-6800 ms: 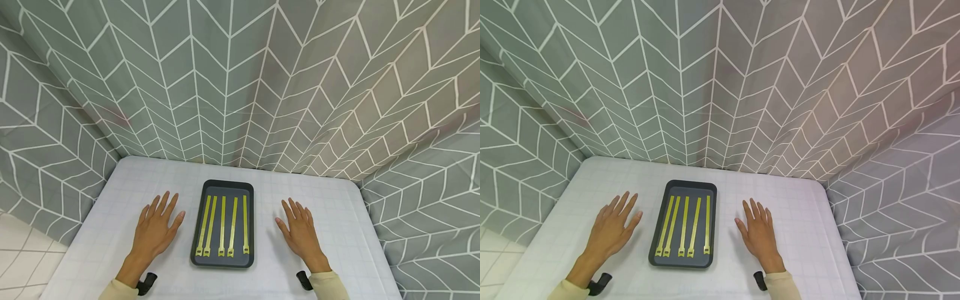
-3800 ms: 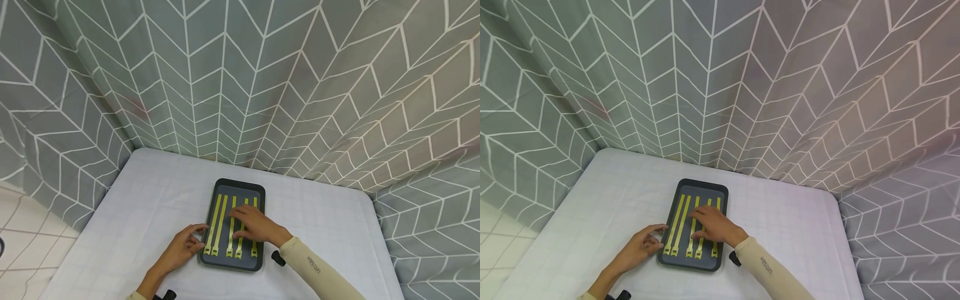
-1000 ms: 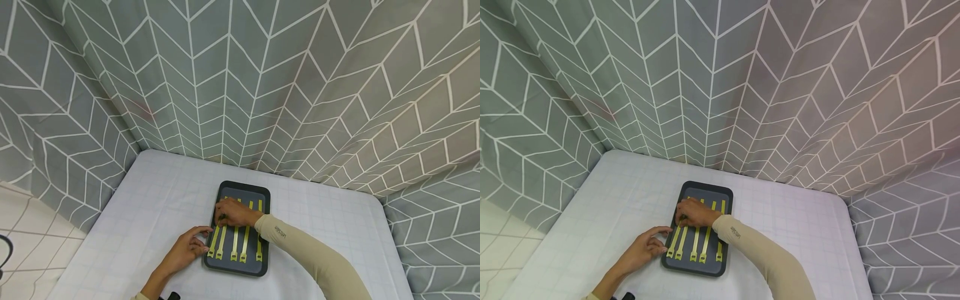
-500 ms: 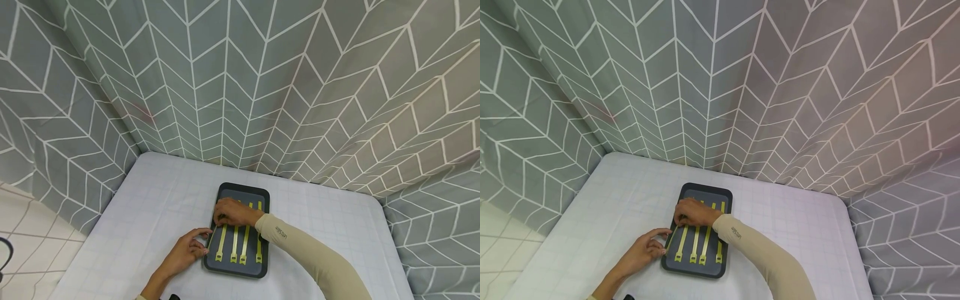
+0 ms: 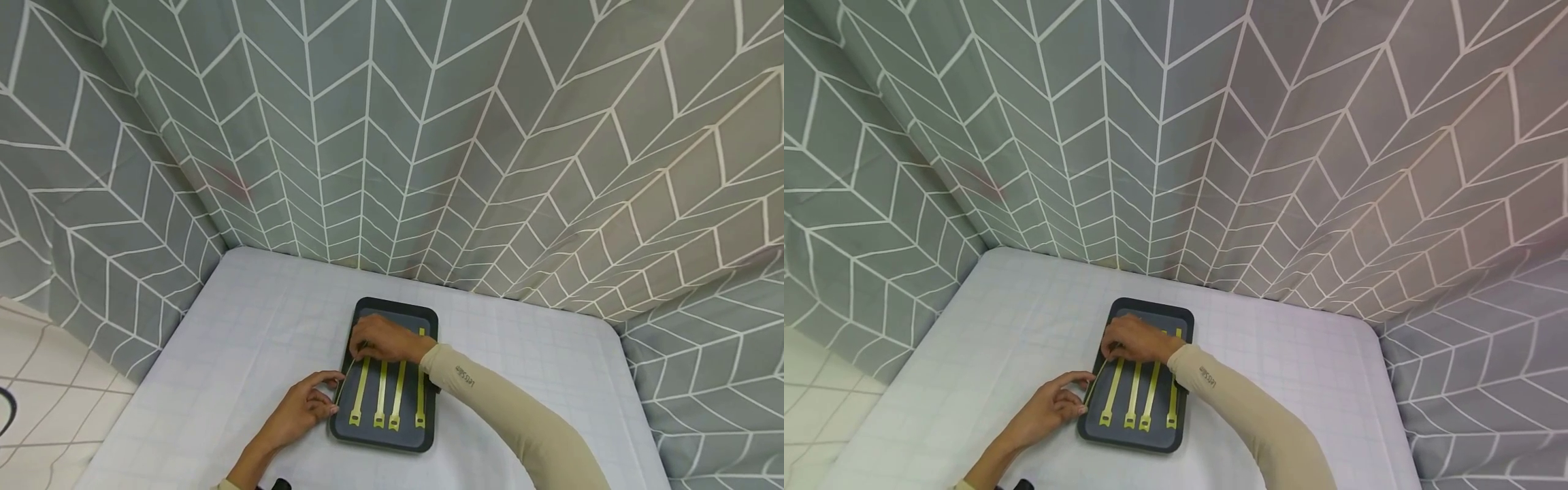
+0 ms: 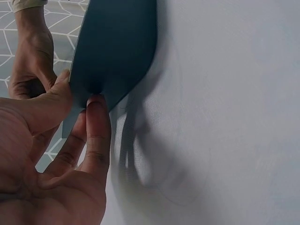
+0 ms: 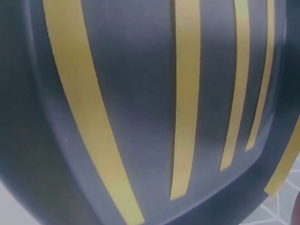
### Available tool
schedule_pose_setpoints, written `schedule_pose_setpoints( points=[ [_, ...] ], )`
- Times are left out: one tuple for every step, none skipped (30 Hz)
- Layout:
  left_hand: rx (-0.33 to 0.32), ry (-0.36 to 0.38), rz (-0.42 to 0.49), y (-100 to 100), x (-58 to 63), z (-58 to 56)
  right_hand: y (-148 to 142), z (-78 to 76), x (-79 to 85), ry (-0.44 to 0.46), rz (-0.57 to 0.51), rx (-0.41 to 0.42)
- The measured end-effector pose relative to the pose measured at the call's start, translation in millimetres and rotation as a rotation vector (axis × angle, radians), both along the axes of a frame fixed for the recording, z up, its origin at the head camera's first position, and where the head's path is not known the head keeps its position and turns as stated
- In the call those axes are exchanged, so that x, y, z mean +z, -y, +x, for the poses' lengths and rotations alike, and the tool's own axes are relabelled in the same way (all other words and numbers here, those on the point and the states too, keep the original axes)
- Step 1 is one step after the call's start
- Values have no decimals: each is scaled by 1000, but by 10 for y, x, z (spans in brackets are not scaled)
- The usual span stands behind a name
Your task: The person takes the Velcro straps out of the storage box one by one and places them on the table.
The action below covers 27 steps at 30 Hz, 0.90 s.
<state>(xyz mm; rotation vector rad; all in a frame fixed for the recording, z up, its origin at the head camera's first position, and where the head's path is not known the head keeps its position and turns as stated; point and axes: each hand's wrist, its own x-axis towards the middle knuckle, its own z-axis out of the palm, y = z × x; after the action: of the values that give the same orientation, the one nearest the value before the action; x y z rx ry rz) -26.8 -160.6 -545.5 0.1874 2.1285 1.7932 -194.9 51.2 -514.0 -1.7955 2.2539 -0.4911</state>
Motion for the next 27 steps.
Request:
schedule_pose_setpoints(
  points=[
    [4, 4, 0, -5, 3, -3, -17, -6, 12, 2, -2, -9],
    [8, 5, 0, -8, -1, -5, -34, -10, 28, 5, -4, -18],
    [10, 7, 1, -13, -2, -9, -52, -17, 41, 9, -7, -27],
    [12, 11, 2, -17, -4, -11, -71, -23, 55, 12, -10, -36],
    [13, 13, 5, -21, -6, -14, -89, -29, 67, 16, -15, -44],
    [13, 13, 5, -25, -8, -16, -109, -35, 76, 25, -21, -53],
    [12, 14, 5, -26, -11, -15, -128, -40, 87, 35, -23, -63],
    [12, 15, 6, -26, -15, -16, -146, -44, 101, 46, -26, -72],
    [11, 19, 7, -24, -14, -18, -162, -46, 119, 60, -29, -82],
    [12, 20, 7, -21, -15, -18, -177, -49, 134, 74, -34, -93],
    [13, 20, 6, -17, -17, -18, -191, -50, 152, 89, -43, -101],
    [12, 18, 4, -11, -21, -16, -203, -50, 172, 100, -52, -112],
    [11, 17, 3, -8, -22, -14, -215, -50, 196, 113, -64, -121],
    [10, 14, 2, -6, -20, -16, -230, -51, 217, 123, -77, -129],
    [8, 11, 2, -6, -18, -18, -246, -53, 234, 131, -88, -139],
    [7, 6, 2, -6, -19, -15, -263, -53, 247, 145, -103, -146],
    [4, 5, 4, -7, -20, -13, -283, -53, 260, 158, -113, -155],
    [3, 2, 4, -10, -18, -11, -306, -53, 270, 175, -121, -165],
    [3, 1, 3, -13, -16, -13, -332, -54, 277, 194, -129, -173],
    [2, -1, 5, -16, -15, -13, -359, -55, 284, 214, -135, -183],
    [1, -3, 4, -18, -15, -15, -388, -57, 291, 233, -143, -193],
    [0, -6, 3, -19, -17, -17, -418, -58, 300, 250, -150, -204],
    [0, -7, 3, -20, -20, -18, -448, -62, 303, 259, -154, -217],
    [1, -11, -1, -19, -23, -19, -477, -65, 309, 264, -159, -228],
    [2, -11, -1, -19, -28, -19, -505, -69, 314, 266, -164, -239],
    [3, -12, -4, -18, -32, -18, -535, -75, 315, 266, -168, -251],
    [5, -8, -11, -18, -36, -18, -563, -79, 314, 263, -173, -262]
  ],
)
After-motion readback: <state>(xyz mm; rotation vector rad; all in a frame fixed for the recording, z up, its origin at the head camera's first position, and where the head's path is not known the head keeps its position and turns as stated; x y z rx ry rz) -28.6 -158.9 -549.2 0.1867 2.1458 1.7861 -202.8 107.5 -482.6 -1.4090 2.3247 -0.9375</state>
